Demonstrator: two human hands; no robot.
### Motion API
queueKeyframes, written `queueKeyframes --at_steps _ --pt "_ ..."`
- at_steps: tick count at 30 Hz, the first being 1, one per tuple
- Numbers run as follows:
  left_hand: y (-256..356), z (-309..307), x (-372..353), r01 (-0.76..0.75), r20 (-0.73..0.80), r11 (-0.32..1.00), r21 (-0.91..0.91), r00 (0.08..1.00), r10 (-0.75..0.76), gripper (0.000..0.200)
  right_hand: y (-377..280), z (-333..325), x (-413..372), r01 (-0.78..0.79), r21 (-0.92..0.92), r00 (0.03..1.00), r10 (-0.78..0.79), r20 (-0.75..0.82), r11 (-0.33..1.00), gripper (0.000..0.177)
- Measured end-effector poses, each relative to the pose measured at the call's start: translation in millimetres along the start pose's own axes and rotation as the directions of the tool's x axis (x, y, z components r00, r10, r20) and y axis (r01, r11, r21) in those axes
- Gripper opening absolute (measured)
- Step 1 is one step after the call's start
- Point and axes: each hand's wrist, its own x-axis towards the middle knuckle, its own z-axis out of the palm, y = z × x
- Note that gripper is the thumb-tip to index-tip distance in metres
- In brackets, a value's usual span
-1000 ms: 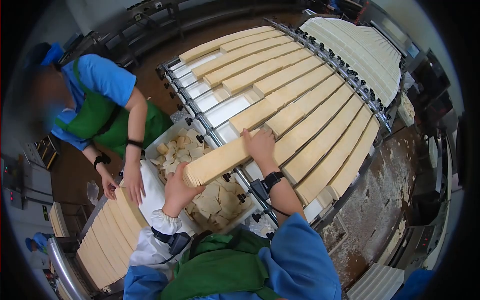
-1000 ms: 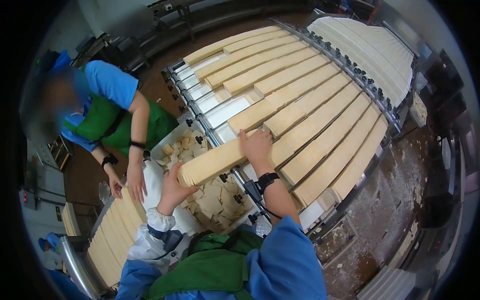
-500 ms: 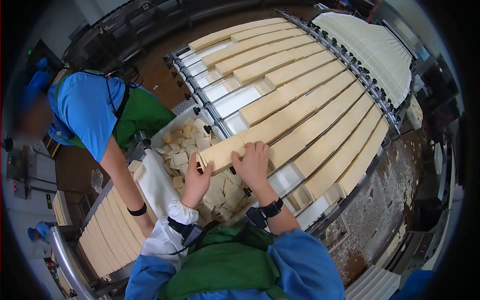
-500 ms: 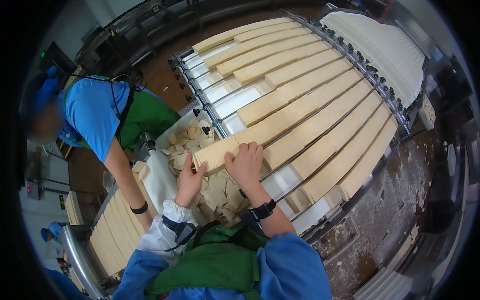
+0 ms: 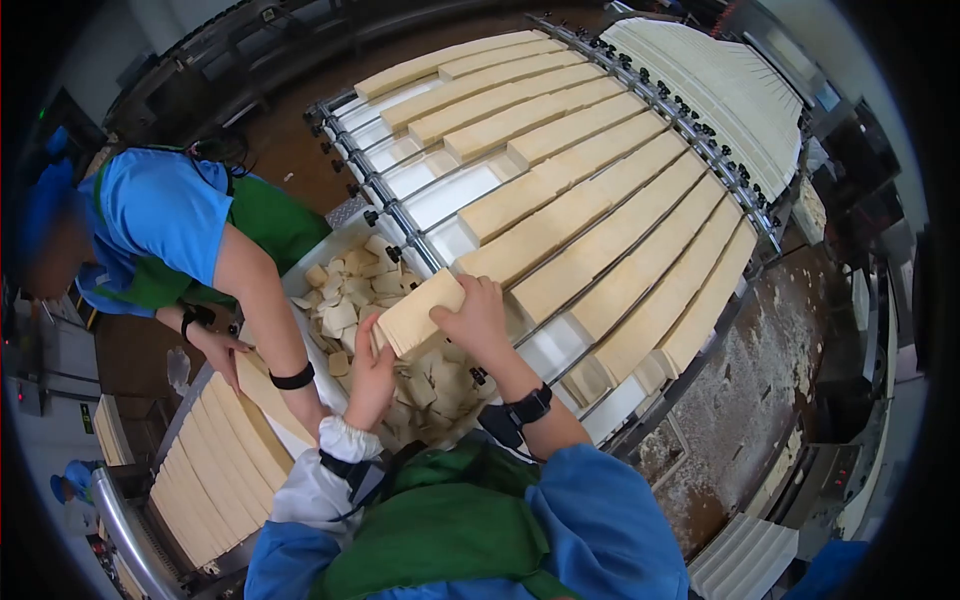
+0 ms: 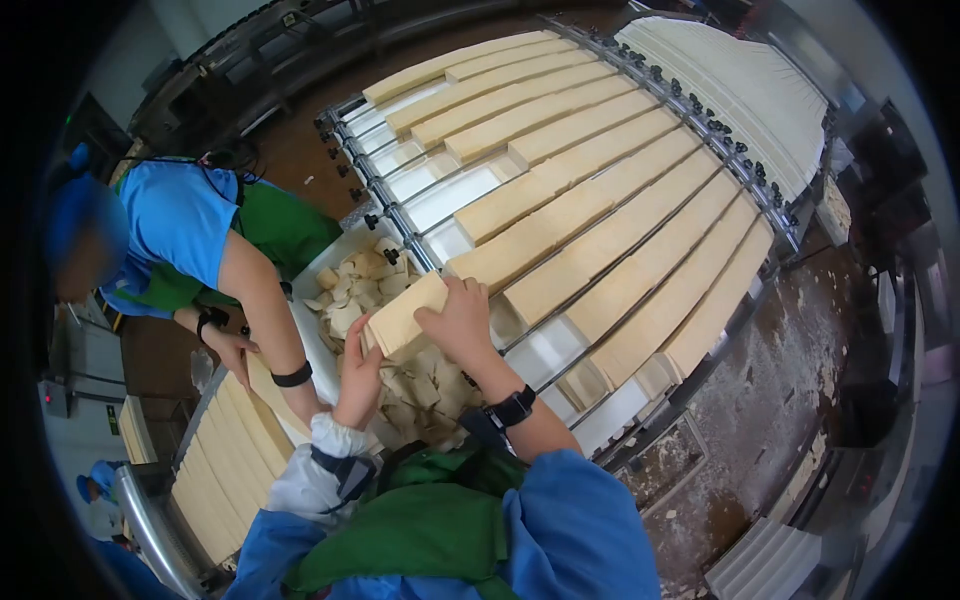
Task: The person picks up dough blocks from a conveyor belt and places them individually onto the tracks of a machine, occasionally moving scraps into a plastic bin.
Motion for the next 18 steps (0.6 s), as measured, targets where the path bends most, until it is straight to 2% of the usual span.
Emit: queueKeyframes --at_steps 2,4,5,6,8,11,14,17,18 --pt "18.6 3.8 -20.7 -0.042 0.096 0.992 0.120 0.995 0.031 0.053 -4.8 -23.1 -20.3 0.057 0.062 0.994 -0.051 -0.095 0.996 0.052" --pt "30.6 20.7 -42.4 -0.059 0.178 0.981 0.185 0.984 0.025 0.053 2.9 -52.4 -45.1 0.103 0.018 0.983 -0.099 -0.152 0.995 0.053" --pt "27.8 33.1 -50.1 -0.144 0.210 0.973 0.182 0.972 0.105 0.054 11.3 -67.4 -55.5 0.132 -0.007 0.975 -0.131 -0.181 0.991 0.053" --pt "32.4 45.8 -55.6 -0.128 0.261 0.976 0.178 0.962 0.078 0.051 25.4 -79.3 -64.9 0.099 0.025 0.976 -0.092 -0.196 0.995 0.051" --pt "20.9 72.3 -62.8 -0.044 0.343 0.998 0.047 0.939 0.026 0.051 52.3 -98.4 -77.5 0.020 0.058 0.982 -0.009 -0.191 0.998 0.048" --pt "-0.7 101.1 -63.8 -0.046 0.376 0.971 0.235 0.925 -0.047 0.051 89.8 -108.7 -87.2 -0.110 0.100 0.979 0.125 -0.161 0.989 0.044" --pt "-25.7 121.6 -63.2 -0.093 0.350 0.965 0.246 0.937 0.001 0.051 128.4 -105.7 -88.5 -0.129 0.087 0.983 0.139 -0.120 0.988 0.051" --pt "-27.7 129.2 -61.5 -0.214 0.335 0.893 0.396 0.939 0.077 0.052 126.5 -104.8 -90.2 -0.137 0.057 0.987 0.141 -0.081 0.989 0.054" --pt "-22.0 131.9 -61.7 -0.200 0.337 0.879 0.432 0.940 0.049 0.052 123.3 -103.5 -96.3 -0.108 -0.069 0.989 0.101 -0.109 0.992 0.054"
